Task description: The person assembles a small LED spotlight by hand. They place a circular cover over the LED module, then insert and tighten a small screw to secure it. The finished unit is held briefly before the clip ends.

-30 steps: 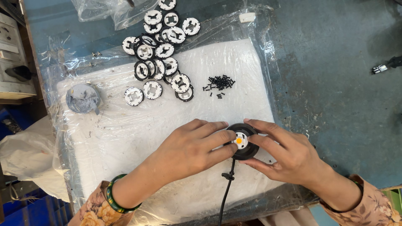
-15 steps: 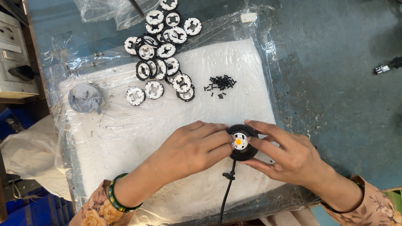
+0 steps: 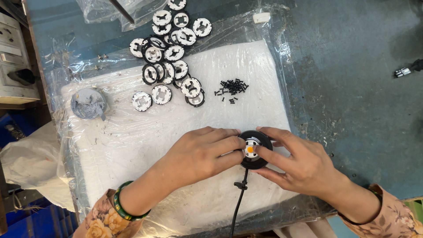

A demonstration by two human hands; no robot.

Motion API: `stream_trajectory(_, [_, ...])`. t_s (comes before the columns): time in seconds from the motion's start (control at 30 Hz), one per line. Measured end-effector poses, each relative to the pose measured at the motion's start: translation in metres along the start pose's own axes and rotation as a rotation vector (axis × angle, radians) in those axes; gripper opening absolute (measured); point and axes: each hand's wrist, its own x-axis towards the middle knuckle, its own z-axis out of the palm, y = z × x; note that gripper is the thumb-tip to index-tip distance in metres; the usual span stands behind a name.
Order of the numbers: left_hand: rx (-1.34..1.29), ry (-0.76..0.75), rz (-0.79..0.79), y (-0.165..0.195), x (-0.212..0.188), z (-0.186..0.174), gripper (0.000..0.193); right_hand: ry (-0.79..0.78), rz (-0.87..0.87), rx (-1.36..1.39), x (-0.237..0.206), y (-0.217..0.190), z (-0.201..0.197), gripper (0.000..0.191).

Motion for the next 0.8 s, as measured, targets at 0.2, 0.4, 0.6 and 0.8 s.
stream_trajectory(0.2, [0.05, 0.019, 0.035, -0.001, -0.001, 0.0, 0.016, -0.041, -0.01, -0.004, 0.005, 0.0, -0.004, 0.046])
stream_trajectory(0.4, [0.026, -0.01, 0.008, 0.002, 0.001, 0.001, 0.015, 0.035, 0.02, -0.107, 0.004, -0.011, 0.003, 0.047])
stream_trajectory(0.6, [0.06, -0.008, 0.022, 0.002, 0.001, 0.002, 0.02, 0.076, 0.051, -0.136, 0.001, -0.015, 0.008, 0.047])
stream_trajectory(0.8, [0.1, -0.042, 0.005, 0.006, 0.001, 0.001, 0.021, 0.085, 0.074, -0.044, 0.0, -0.012, 0.01, 0.05])
